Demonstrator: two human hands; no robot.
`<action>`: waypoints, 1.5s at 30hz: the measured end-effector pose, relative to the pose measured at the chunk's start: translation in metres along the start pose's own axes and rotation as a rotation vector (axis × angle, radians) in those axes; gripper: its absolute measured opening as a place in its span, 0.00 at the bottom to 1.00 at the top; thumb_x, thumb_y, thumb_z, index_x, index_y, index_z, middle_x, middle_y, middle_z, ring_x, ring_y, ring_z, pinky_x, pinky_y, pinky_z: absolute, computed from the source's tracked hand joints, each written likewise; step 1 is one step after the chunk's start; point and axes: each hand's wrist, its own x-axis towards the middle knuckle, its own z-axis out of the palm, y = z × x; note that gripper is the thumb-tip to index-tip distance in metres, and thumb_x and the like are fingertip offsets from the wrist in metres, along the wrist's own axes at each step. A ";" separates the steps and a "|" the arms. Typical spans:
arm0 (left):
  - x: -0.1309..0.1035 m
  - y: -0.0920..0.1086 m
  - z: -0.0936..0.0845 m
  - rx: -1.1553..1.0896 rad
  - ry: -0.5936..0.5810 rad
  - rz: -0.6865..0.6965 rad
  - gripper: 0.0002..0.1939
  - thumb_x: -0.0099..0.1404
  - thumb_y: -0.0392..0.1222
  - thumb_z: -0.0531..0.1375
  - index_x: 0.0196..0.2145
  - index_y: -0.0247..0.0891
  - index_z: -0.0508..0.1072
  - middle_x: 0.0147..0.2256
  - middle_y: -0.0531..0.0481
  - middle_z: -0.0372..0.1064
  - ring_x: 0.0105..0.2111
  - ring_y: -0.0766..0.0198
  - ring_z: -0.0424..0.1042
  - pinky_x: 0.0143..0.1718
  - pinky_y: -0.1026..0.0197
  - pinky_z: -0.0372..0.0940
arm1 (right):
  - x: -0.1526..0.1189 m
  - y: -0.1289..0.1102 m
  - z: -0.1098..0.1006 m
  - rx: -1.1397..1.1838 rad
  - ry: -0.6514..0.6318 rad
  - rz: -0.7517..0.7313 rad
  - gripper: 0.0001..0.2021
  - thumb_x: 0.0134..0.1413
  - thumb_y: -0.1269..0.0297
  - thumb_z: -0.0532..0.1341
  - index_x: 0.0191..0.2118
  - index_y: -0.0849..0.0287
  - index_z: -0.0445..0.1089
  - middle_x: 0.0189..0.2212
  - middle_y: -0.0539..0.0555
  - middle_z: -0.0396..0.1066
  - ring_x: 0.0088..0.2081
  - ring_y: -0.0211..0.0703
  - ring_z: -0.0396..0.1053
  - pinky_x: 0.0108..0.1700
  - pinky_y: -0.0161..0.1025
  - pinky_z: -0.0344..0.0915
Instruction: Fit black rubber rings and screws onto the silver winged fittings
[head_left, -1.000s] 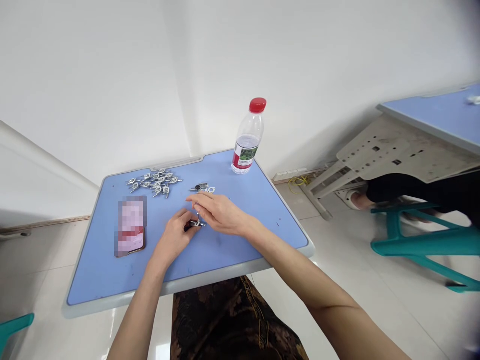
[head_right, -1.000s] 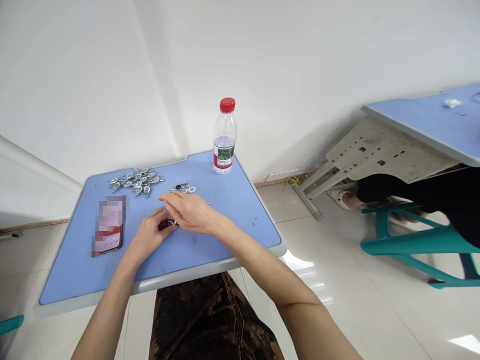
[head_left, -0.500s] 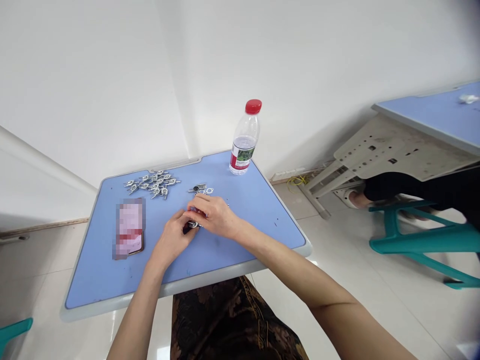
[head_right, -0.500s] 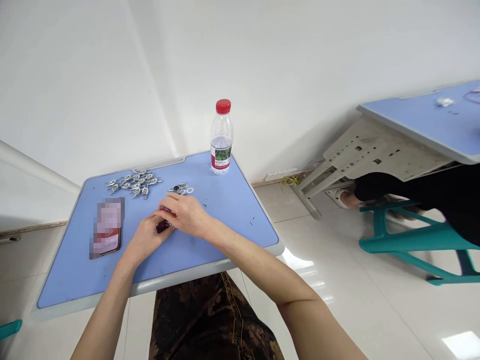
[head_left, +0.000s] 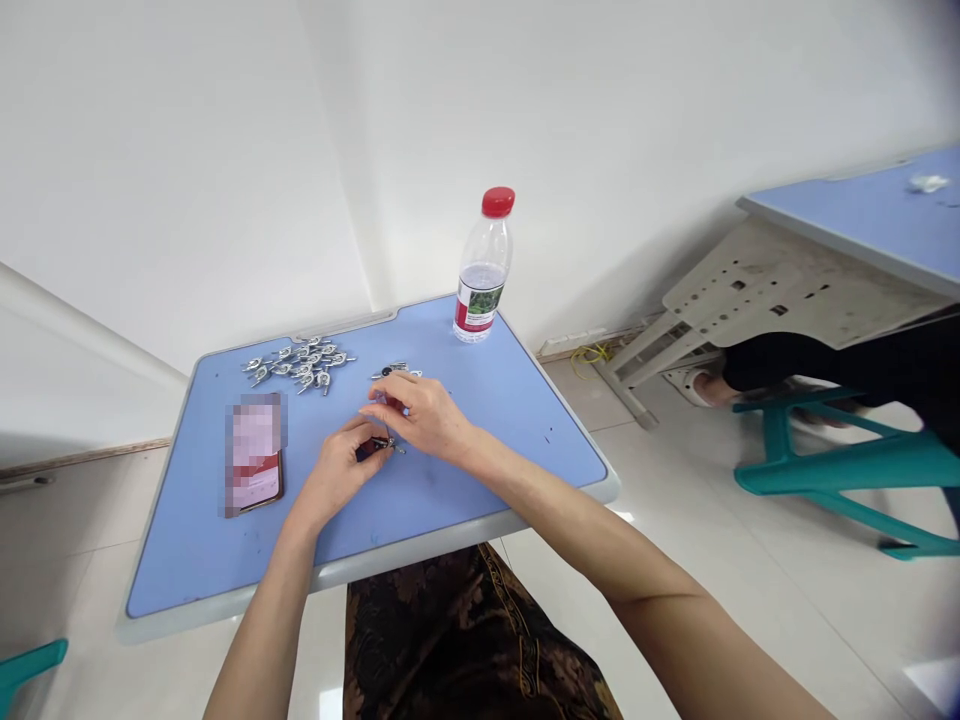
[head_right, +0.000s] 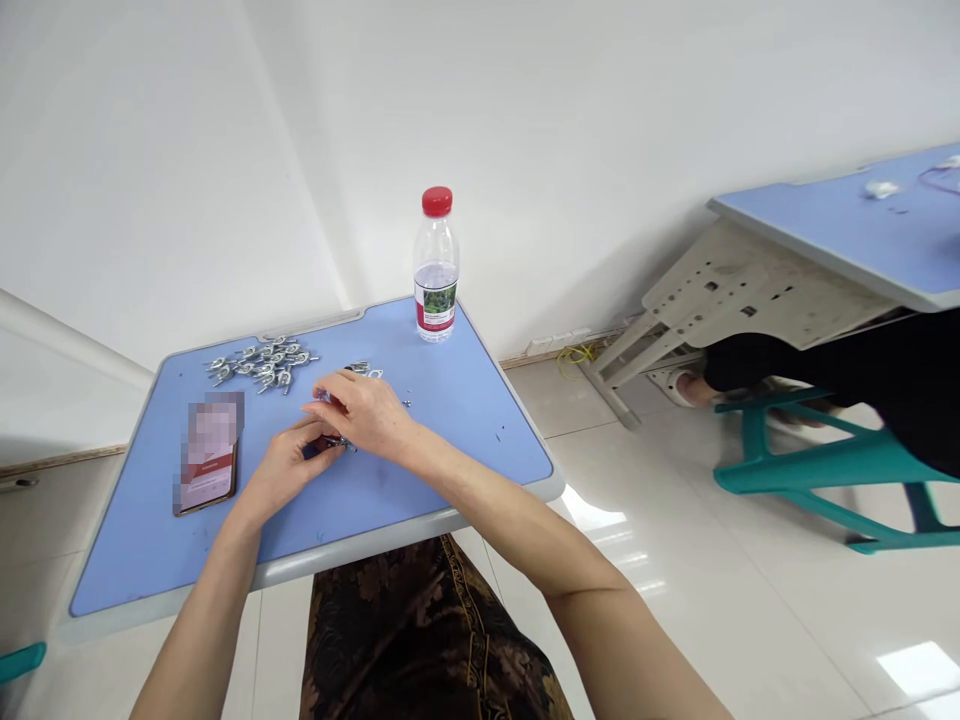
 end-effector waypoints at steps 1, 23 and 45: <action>0.000 -0.001 -0.001 -0.012 -0.008 -0.003 0.08 0.61 0.37 0.57 0.38 0.38 0.75 0.38 0.49 0.71 0.38 0.61 0.71 0.41 0.61 0.64 | 0.000 0.000 0.000 -0.005 0.008 0.000 0.05 0.57 0.64 0.60 0.34 0.60 0.67 0.27 0.49 0.67 0.27 0.34 0.62 0.32 0.31 0.58; 0.000 -0.005 0.002 0.019 -0.004 0.021 0.09 0.60 0.38 0.60 0.39 0.41 0.76 0.42 0.49 0.71 0.37 0.63 0.71 0.41 0.60 0.67 | 0.002 0.000 0.001 -0.063 -0.009 0.098 0.06 0.53 0.64 0.64 0.31 0.62 0.68 0.23 0.48 0.65 0.26 0.34 0.59 0.32 0.32 0.55; 0.003 -0.005 0.011 0.150 0.068 0.096 0.10 0.60 0.30 0.58 0.36 0.40 0.75 0.39 0.50 0.71 0.38 0.60 0.72 0.40 0.59 0.67 | -0.002 -0.001 -0.015 0.035 -0.189 -0.110 0.06 0.60 0.67 0.56 0.35 0.60 0.68 0.31 0.52 0.70 0.31 0.37 0.65 0.33 0.32 0.59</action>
